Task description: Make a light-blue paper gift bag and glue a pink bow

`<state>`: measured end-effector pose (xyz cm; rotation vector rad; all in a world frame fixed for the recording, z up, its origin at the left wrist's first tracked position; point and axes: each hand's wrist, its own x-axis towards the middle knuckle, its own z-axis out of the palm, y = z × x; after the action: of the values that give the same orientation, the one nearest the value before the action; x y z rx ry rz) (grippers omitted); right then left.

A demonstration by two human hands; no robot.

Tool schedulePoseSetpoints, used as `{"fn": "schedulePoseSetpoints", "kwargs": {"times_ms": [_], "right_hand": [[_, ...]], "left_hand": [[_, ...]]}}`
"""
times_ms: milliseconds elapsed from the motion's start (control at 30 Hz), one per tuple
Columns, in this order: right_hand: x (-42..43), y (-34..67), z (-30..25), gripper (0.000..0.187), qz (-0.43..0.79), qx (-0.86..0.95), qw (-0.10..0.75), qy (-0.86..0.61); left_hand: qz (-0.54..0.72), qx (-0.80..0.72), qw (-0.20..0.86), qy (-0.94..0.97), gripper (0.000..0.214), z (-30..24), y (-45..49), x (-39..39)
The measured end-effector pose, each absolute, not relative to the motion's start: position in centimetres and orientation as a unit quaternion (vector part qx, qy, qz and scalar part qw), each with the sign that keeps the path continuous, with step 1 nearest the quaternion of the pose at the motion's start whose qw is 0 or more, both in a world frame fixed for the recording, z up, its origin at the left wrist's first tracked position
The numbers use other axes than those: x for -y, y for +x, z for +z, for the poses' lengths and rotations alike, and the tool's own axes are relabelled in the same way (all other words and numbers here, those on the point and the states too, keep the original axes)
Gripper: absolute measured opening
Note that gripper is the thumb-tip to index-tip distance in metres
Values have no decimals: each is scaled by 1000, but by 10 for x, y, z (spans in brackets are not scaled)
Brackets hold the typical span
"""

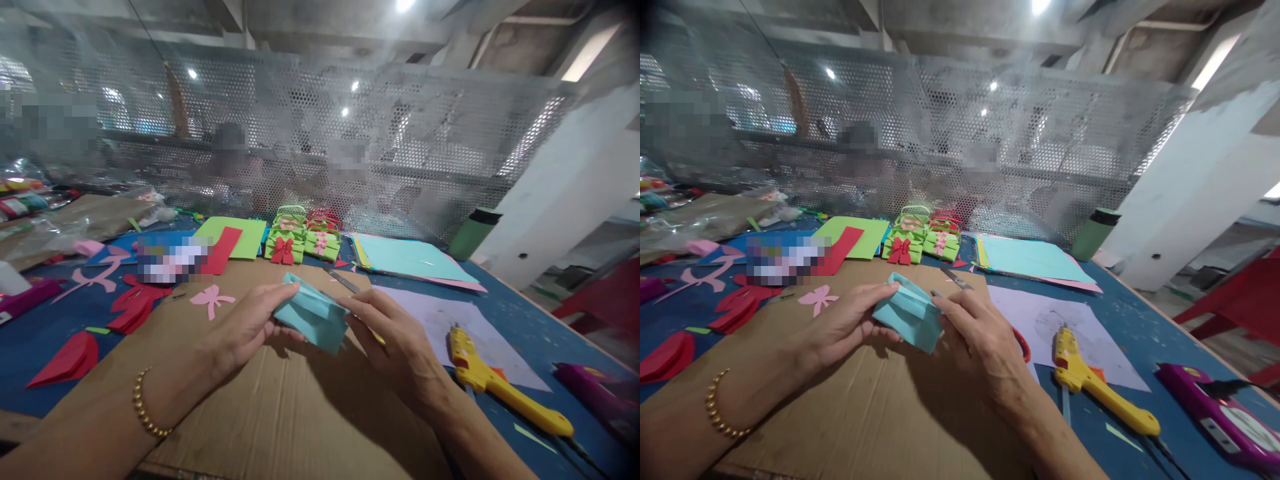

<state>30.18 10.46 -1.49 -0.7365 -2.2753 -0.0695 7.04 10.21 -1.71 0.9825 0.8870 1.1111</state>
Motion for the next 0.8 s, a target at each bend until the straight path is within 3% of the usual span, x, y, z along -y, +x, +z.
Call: {"fn": "schedulePoseSetpoints", "kwargs": {"times_ms": [433, 500, 633, 800], "right_hand": [[-103, 300, -9, 24, -43, 902, 333, -270], [-102, 301, -6, 24, -20, 887, 359, -290], [-103, 303, 1, 33, 103, 771, 447, -442], [-104, 300, 2, 57, 455, 644, 387, -477]], "left_hand": [[485, -387, 668, 410, 31, -27, 70, -105], [495, -377, 666, 412, 29, -26, 71, -105], [553, -319, 634, 435, 28, -21, 75, -103], [582, -266, 617, 458, 32, -18, 78, -100]]}}
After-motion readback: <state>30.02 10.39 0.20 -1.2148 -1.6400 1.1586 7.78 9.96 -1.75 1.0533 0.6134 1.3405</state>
